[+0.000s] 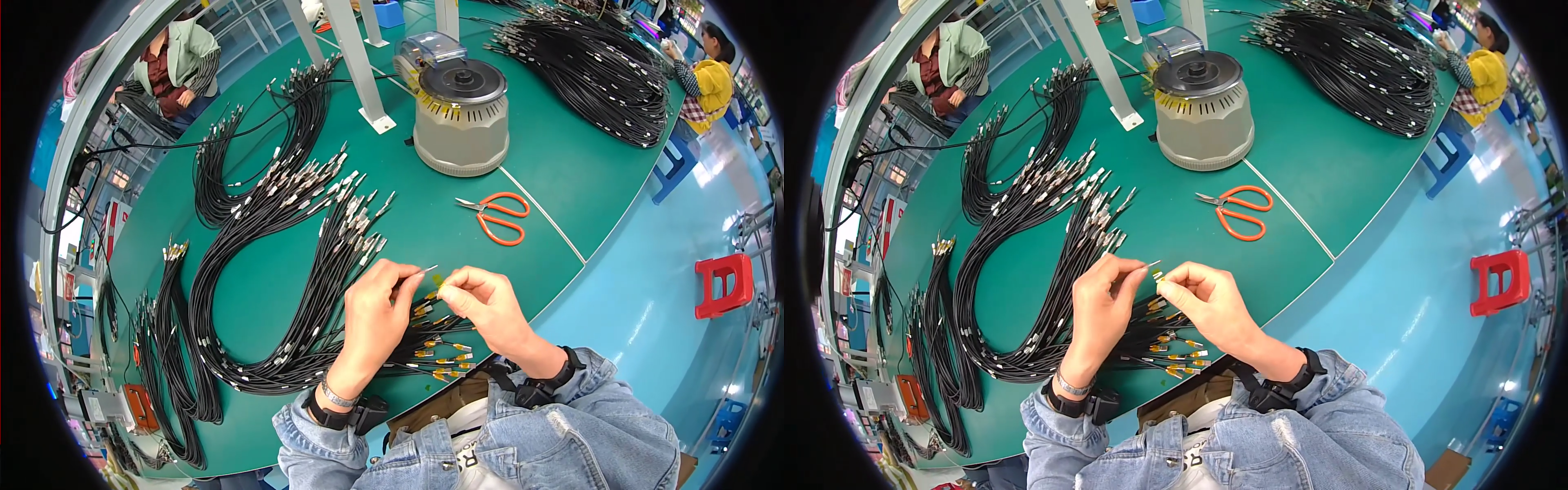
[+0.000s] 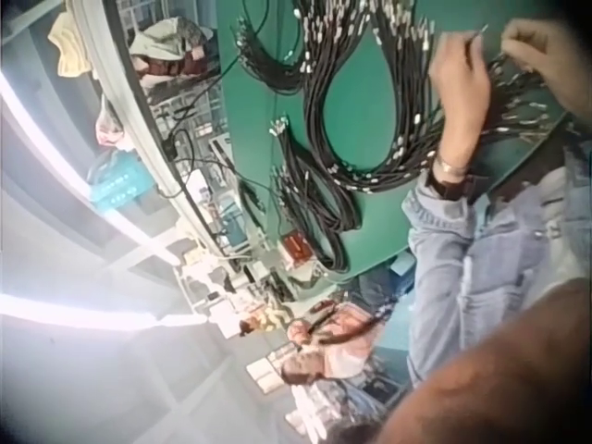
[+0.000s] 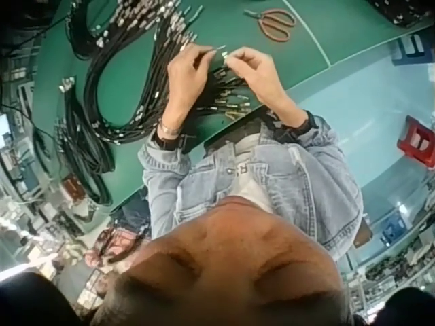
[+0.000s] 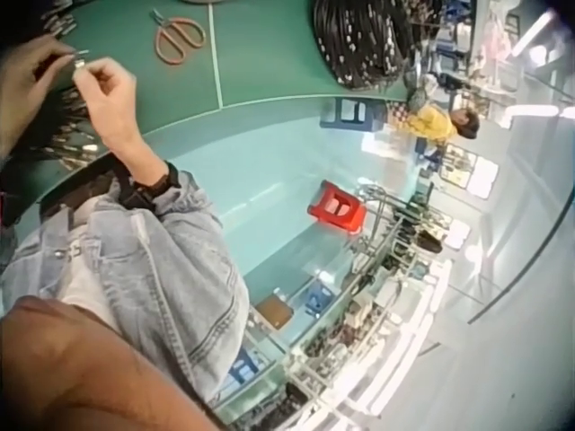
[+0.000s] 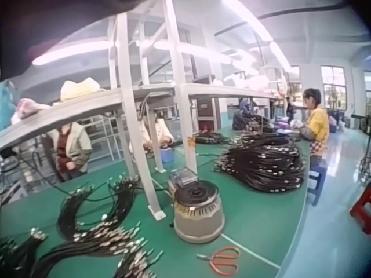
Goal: The person picks up a cable, applies a yellow component to the connector, and retrieves a small metal piece from a rotating dispenser to attach it. After assembling the parts, the person sets the cable down and repeats the process with another.
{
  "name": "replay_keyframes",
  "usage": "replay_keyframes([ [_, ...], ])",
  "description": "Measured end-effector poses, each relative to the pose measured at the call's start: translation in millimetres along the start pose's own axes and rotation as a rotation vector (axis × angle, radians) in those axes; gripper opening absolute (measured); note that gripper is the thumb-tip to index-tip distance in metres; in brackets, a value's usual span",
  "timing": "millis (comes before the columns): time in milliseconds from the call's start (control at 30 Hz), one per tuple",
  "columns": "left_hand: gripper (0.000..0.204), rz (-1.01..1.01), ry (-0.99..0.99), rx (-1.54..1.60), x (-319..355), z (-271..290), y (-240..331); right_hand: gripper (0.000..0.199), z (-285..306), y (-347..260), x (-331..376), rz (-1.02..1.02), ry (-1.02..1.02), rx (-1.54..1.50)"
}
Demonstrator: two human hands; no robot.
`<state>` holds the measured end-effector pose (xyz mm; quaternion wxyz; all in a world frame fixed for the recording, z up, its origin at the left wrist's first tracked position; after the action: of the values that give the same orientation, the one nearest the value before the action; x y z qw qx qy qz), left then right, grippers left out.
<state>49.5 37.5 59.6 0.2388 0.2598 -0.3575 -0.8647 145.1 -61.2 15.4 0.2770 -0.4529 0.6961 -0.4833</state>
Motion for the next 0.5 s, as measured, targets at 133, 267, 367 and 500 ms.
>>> replay_keyframes([
  [133, 0.011, -0.214, 0.164, -0.184, 10.2, 0.7, 9.2, 0.012, -2.5, 4.0, 1.1, -0.008, 0.017, -0.061],
  [267, 0.017, -0.425, 0.275, -0.328, 20.3, 1.3, 19.6, 0.011, -5.5, 7.0, 0.9, -0.022, 0.019, -0.075],
  [367, 0.022, -0.498, 0.3, -0.374, 24.0, 1.6, 21.2, 0.011, -7.2, 8.3, 0.2, -0.043, 0.011, -0.082],
  [500, 0.023, -0.522, 0.286, -0.374, 26.1, 0.5, 18.9, 0.01, -9.1, 5.5, 0.5, -0.038, -0.015, -0.066],
])
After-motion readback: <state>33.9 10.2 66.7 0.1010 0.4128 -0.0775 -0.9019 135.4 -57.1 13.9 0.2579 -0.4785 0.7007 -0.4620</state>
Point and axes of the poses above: each hand's wrist, its own x-axis away from the middle knuckle, its own z-axis out of the back of the hand, y = z × x, the point moved 6 cm from there along -x, towards the middle knuckle
